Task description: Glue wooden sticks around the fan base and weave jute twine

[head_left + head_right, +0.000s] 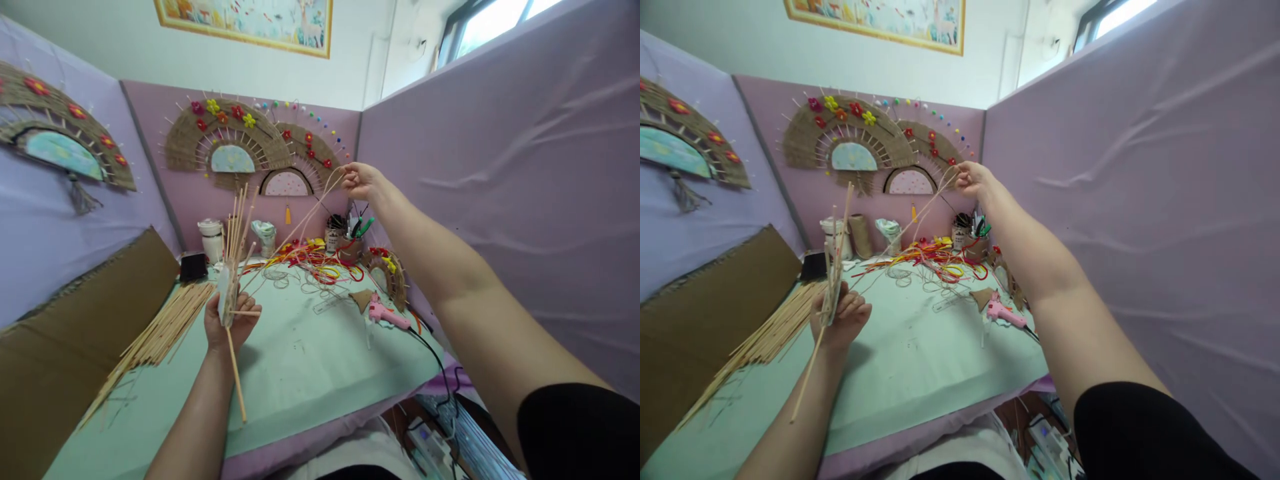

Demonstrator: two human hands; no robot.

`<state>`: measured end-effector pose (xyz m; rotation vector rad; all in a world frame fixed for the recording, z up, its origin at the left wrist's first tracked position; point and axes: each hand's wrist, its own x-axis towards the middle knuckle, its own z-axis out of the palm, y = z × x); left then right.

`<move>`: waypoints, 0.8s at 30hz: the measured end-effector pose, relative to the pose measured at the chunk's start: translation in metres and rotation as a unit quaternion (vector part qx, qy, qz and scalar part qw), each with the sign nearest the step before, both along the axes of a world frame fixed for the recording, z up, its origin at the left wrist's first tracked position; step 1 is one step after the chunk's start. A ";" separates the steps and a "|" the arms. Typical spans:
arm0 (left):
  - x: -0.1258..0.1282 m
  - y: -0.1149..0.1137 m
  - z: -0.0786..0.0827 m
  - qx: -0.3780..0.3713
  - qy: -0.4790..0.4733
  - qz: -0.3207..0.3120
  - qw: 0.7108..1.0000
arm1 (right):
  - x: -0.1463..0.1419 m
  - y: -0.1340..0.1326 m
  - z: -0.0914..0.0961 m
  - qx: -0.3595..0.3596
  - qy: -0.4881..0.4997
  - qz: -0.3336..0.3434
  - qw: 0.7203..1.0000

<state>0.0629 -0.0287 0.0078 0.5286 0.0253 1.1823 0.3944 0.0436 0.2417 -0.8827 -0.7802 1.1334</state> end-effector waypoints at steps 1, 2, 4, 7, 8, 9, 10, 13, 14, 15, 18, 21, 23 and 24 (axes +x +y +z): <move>0.000 0.000 0.000 -0.002 -0.004 0.002 1.000 | 0.002 -0.002 0.001 0.005 -0.008 0.002 1.000; 0.000 0.000 0.001 -0.002 -0.009 0.005 1.000 | 0.004 -0.003 0.002 0.012 -0.018 0.006 1.000; -0.002 0.001 0.001 0.002 -0.016 0.007 1.000 | 0.009 -0.002 0.005 0.032 -0.038 0.011 0.999; -0.006 0.002 -0.001 0.016 -0.017 0.005 1.000 | 0.024 0.004 0.012 0.065 -0.074 -0.005 0.995; -0.007 0.002 -0.002 0.021 -0.017 0.004 1.000 | 0.031 0.007 0.016 0.073 -0.087 -0.018 0.993; -0.008 0.003 -0.002 0.026 -0.017 0.003 1.000 | 0.038 0.010 0.019 0.078 -0.098 -0.033 0.992; -0.008 0.003 -0.003 0.029 -0.018 0.001 0.999 | 0.045 0.012 0.022 0.081 -0.103 -0.052 0.990; -0.009 0.005 -0.006 0.041 -0.015 -0.004 0.999 | 0.062 0.016 0.030 0.081 -0.089 -0.128 0.985; -0.010 0.006 -0.007 0.046 -0.014 -0.006 0.999 | 0.066 0.015 0.032 0.080 -0.079 -0.155 0.982; -0.011 0.007 -0.008 0.050 -0.013 -0.008 0.999 | 0.069 0.014 0.034 0.081 -0.070 -0.180 0.978; -0.015 0.011 -0.011 0.063 -0.017 -0.013 0.998 | 0.074 0.006 0.041 0.091 -0.058 -0.240 0.965; -0.020 0.014 -0.012 0.074 -0.027 -0.010 0.997 | 0.080 -0.003 0.050 0.108 -0.082 -0.270 0.953; -0.023 0.015 -0.012 0.077 -0.036 -0.004 0.996 | 0.085 -0.008 0.059 0.113 -0.103 -0.280 0.948; -0.025 0.015 -0.011 0.077 -0.039 -0.001 0.996 | 0.089 -0.009 0.063 0.113 -0.110 -0.285 0.945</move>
